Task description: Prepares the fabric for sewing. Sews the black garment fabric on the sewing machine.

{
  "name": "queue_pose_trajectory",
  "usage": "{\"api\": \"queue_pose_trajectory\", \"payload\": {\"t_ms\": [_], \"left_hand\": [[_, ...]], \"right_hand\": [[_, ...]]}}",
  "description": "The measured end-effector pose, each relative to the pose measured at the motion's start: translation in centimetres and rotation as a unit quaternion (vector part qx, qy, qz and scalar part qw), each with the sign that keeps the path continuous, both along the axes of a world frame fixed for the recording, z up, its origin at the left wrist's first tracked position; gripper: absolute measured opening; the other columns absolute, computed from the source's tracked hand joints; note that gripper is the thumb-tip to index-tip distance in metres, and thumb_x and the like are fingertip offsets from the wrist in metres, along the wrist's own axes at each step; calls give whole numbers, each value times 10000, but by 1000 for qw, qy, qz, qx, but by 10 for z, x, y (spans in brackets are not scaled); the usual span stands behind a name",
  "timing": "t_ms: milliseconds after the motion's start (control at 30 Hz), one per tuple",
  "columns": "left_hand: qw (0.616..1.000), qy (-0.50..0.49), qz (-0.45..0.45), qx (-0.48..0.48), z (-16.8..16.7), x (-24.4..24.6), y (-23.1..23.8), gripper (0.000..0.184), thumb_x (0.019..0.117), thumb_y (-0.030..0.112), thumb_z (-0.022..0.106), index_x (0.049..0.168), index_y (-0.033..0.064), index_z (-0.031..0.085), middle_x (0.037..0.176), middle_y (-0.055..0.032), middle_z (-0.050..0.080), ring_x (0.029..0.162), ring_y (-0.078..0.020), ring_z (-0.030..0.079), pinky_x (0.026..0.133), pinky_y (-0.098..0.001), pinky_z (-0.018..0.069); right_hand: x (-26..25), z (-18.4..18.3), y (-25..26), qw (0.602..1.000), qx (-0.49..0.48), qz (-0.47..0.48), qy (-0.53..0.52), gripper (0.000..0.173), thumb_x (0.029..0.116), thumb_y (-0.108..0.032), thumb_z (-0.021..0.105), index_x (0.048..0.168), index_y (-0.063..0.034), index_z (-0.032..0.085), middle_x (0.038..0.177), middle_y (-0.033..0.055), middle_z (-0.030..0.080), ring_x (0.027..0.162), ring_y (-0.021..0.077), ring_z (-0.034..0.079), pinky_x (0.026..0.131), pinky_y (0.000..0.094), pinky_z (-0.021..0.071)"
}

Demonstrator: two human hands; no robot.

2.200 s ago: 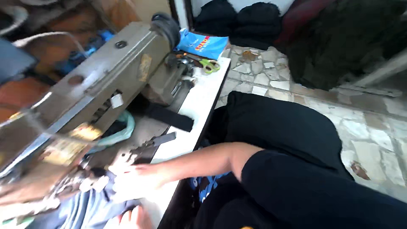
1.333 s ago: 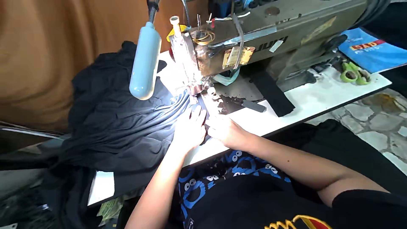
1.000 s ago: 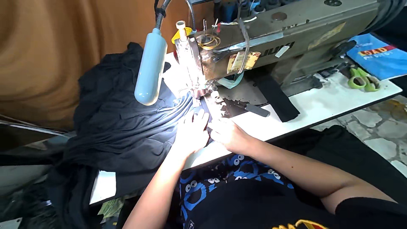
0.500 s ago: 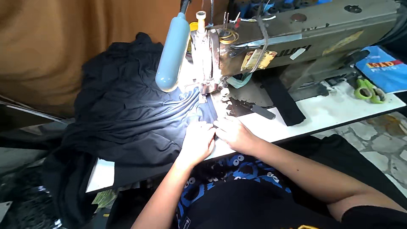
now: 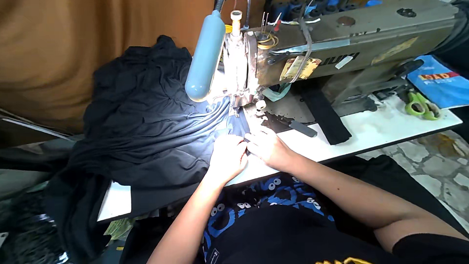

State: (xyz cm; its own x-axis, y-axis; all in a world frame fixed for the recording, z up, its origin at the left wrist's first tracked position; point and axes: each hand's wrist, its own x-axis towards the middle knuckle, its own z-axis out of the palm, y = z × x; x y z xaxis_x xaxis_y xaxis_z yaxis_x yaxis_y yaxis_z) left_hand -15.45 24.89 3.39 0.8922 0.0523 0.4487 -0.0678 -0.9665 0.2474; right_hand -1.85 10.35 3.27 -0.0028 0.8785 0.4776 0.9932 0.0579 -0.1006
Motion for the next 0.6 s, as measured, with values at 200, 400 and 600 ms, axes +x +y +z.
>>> {"api": "queue_pose_trajectory", "payload": {"t_ms": [200, 400, 600], "left_hand": [[999, 29, 23, 4, 3, 11, 5, 271, 896, 164, 560, 987, 39, 782, 1119, -156, 726, 1131, -363, 659, 960, -573, 479], [996, 58, 60, 13, 2, 23, 10, 273, 906, 157, 570, 1052, 46, 771, 1146, -167, 701, 1121, -368, 648, 949, -578, 480], [996, 39, 79, 18, -5, 36, 20, 308, 921, 163, 544, 1108, 70, 770, 1170, -167, 699, 1138, -364, 646, 953, -562, 488]], "right_hand": [[9, 10, 6, 996, -61, -10, 57, 216, 966, -62, 567, 1073, -33, 753, 1252, 212, 707, 1248, 403, 635, 1080, 615, 420], [20, 7, 19, 997, -43, -18, 69, 213, 897, 27, 635, 1063, -24, 757, 1248, 206, 708, 1218, 410, 647, 1074, 629, 423], [28, 7, 31, 994, -55, -53, 82, 247, 893, 50, 641, 1103, -20, 752, 1287, 191, 696, 1261, 386, 622, 1130, 600, 369]]}}
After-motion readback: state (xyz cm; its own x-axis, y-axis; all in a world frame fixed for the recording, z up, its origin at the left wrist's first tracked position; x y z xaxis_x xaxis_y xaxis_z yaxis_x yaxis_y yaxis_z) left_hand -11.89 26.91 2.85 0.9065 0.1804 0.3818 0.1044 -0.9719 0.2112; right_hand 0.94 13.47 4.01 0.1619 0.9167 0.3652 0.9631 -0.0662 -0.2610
